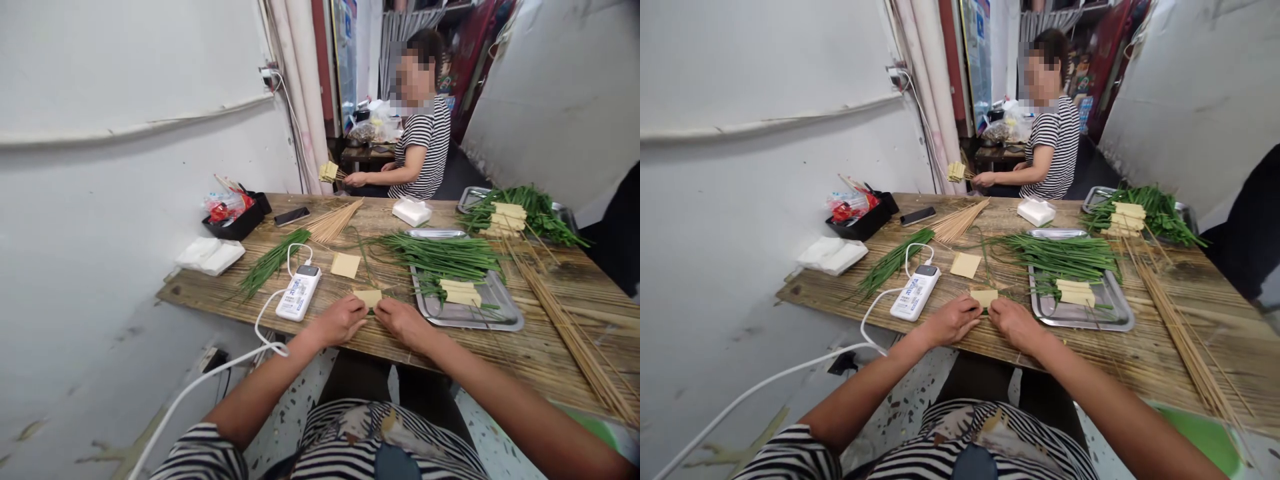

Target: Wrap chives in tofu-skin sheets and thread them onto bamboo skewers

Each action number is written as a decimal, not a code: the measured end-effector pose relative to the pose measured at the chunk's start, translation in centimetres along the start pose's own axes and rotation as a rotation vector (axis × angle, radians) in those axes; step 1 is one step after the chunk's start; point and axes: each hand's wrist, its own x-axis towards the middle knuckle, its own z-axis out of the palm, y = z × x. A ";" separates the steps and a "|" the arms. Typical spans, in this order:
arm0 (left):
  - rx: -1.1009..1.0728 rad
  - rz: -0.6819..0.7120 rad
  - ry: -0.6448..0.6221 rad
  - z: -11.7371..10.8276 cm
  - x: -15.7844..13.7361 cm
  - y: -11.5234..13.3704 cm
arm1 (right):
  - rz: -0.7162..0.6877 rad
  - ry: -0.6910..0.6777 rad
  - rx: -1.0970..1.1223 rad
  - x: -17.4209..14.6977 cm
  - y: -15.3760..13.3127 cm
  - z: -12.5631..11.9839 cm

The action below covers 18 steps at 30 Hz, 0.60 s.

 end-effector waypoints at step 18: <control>-0.443 -0.353 0.292 1.0 -0.7 0.8 | 0.068 0.151 0.441 -0.7 -0.3 0.4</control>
